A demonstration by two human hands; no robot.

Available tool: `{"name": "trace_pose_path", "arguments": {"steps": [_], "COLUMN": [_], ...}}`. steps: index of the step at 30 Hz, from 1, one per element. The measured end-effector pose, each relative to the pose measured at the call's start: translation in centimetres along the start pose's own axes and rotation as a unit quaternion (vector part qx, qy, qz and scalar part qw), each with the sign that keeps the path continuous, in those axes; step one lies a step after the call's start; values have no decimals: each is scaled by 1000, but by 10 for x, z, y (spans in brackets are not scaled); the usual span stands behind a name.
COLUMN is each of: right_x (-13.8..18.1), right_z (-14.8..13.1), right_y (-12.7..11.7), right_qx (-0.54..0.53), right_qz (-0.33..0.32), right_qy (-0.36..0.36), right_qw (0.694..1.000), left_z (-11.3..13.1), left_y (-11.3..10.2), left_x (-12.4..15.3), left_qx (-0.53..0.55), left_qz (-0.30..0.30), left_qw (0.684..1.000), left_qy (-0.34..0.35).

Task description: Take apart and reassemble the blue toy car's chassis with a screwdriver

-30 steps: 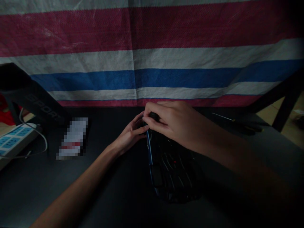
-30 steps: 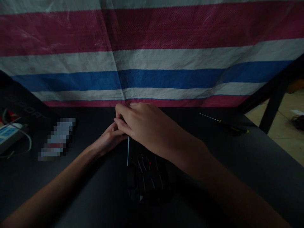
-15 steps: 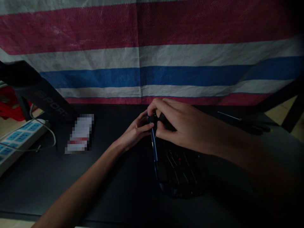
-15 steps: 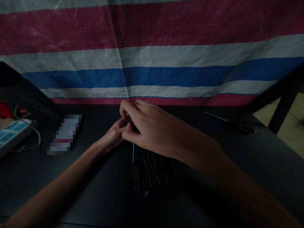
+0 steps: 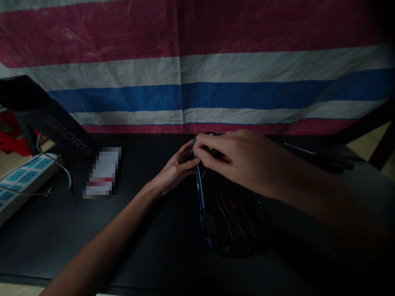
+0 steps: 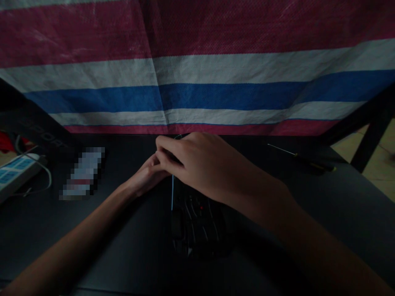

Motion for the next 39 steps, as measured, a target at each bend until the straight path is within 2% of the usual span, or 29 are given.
{"name": "trace_pose_path", "arguments": {"steps": [6,11,16,22,28,34,39], "right_x": [0,-1,-1,-1,0,-1,1], "right_z": [-6,3,-7,0,-6,3,-3], "right_y": [0,1,2,2,1,-1,0], "right_qx": [-32,9,-49,10,-21,43,-11], "right_qz": [14,12,5,14,18,28,26], "right_qy": [-21,20,-32,25,-31,36,-25], "right_qw": [999,1000,998,1000,999,998,999], "left_z": [1,-1,4,-2,-1,0,0], "left_y": [1,-2,2,-1,-1,0,2], "left_x": [0,-1,0,0,-1,2,1], "left_qx": [10,10,3,3,7,5,7], "left_qz": [-6,22,4,15,13,18,18], "left_qw": [1000,1000,1000,1000,1000,1000,1000], "left_qy": [9,-8,7,-9,0,-7,-7]}}
Point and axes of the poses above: each hand's wrist, its own x-axis away from the middle knuckle, its own y-axis out of the palm, z = x × y, the point moved 7 cm from there along -x, towards the middle knuckle, and after that the axes turned 12 degrees about -x, right-handed, at the moved point
